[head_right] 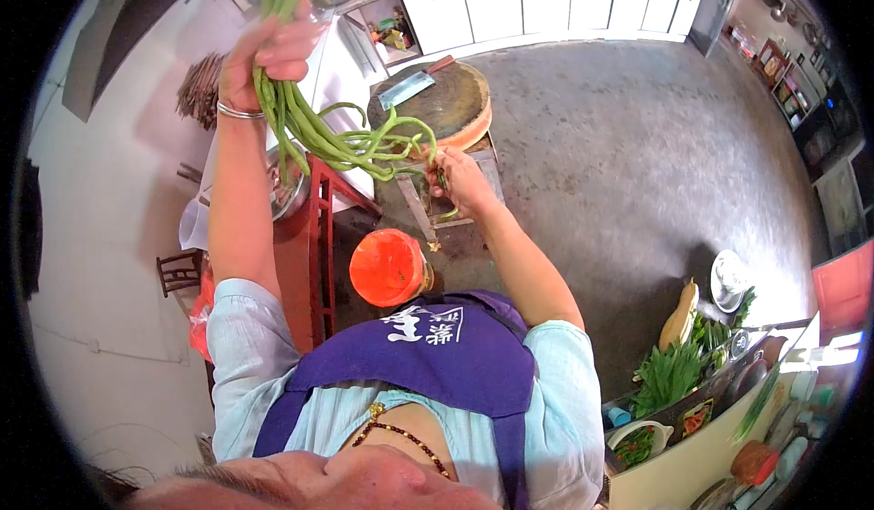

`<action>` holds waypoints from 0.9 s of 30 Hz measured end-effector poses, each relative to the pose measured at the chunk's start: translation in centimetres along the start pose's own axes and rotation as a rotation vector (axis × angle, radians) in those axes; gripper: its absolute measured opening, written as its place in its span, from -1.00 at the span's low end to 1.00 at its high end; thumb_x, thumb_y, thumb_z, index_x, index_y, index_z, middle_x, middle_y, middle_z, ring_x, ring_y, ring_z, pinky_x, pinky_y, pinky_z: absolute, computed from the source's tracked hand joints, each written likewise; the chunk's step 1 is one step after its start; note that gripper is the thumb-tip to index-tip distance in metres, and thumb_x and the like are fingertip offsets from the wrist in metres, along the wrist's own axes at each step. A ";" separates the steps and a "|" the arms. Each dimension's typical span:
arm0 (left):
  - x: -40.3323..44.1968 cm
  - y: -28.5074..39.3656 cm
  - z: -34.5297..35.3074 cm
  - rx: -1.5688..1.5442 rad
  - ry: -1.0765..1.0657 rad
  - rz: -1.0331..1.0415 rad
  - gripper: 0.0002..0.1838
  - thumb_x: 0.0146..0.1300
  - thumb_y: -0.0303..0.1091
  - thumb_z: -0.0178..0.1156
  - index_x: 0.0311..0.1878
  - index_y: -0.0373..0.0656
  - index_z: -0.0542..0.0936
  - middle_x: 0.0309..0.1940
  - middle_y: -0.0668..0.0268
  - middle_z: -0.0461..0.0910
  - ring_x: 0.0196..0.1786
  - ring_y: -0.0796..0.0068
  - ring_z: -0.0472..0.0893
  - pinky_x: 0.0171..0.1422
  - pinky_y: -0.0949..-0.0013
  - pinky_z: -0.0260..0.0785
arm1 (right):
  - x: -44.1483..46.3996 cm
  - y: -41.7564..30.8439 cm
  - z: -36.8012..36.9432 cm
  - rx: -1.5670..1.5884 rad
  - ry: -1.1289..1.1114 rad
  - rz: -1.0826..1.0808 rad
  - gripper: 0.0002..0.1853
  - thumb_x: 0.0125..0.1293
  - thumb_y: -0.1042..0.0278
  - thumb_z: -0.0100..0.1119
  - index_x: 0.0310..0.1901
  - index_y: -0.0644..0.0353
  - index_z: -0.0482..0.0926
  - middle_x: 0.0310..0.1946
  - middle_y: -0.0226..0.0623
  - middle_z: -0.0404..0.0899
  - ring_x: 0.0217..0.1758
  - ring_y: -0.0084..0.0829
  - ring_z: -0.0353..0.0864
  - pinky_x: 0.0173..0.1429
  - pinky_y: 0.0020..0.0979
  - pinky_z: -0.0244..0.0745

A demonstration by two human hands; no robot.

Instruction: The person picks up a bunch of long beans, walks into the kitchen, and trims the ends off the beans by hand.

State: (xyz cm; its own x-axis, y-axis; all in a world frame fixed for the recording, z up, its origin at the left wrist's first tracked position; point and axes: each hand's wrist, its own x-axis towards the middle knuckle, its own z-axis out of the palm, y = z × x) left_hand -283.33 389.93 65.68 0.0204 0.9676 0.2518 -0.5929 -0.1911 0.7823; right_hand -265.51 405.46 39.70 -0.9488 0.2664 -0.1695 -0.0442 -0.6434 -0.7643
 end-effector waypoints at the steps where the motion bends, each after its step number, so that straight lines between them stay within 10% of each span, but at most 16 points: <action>1: 0.1 -0.1 0.0 0.000 -0.010 -0.006 -0.72 0.38 -0.39 0.07 0.05 -0.37 0.38 -0.36 0.38 0.32 -0.48 0.76 0.34 -0.43 0.61 0.19 | 0.1 0.0 -0.1 0.002 -0.026 -0.021 -0.84 0.45 0.35 -0.07 -0.12 0.16 0.51 -0.38 -0.45 0.43 -0.44 -0.67 0.34 -0.44 -0.63 0.23; 12: 0.6 -0.7 -0.2 0.027 -0.005 -0.010 -0.69 0.37 -0.39 0.09 0.07 -0.37 0.35 -0.37 0.38 0.32 -0.50 0.76 0.33 -0.44 0.63 0.19 | -1.7 -0.9 -0.5 -0.310 -0.314 0.018 -0.78 0.44 0.29 0.04 -0.03 0.17 0.60 -0.43 -0.55 0.47 -0.49 -0.74 0.24 -0.44 -0.65 0.18; 27: 0.5 -2.5 0.5 0.298 -0.187 -0.019 -0.55 0.10 -0.34 0.37 -0.07 -0.27 0.34 -0.54 0.35 0.41 -0.74 0.73 0.30 -0.69 0.59 0.08 | -2.6 3.0 -0.8 -0.669 -0.021 -0.329 -0.82 0.30 0.48 0.05 -0.19 0.23 0.66 -0.47 -0.53 0.55 -0.44 -0.69 0.43 -0.35 -0.57 0.37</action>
State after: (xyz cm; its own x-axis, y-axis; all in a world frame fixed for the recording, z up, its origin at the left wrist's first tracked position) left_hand -281.45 390.80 64.08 0.1929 0.9296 0.3141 -0.3310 -0.2397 0.9127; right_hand -262.88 403.42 37.31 -0.9254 0.3521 0.1405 -0.1339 0.0432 -0.9900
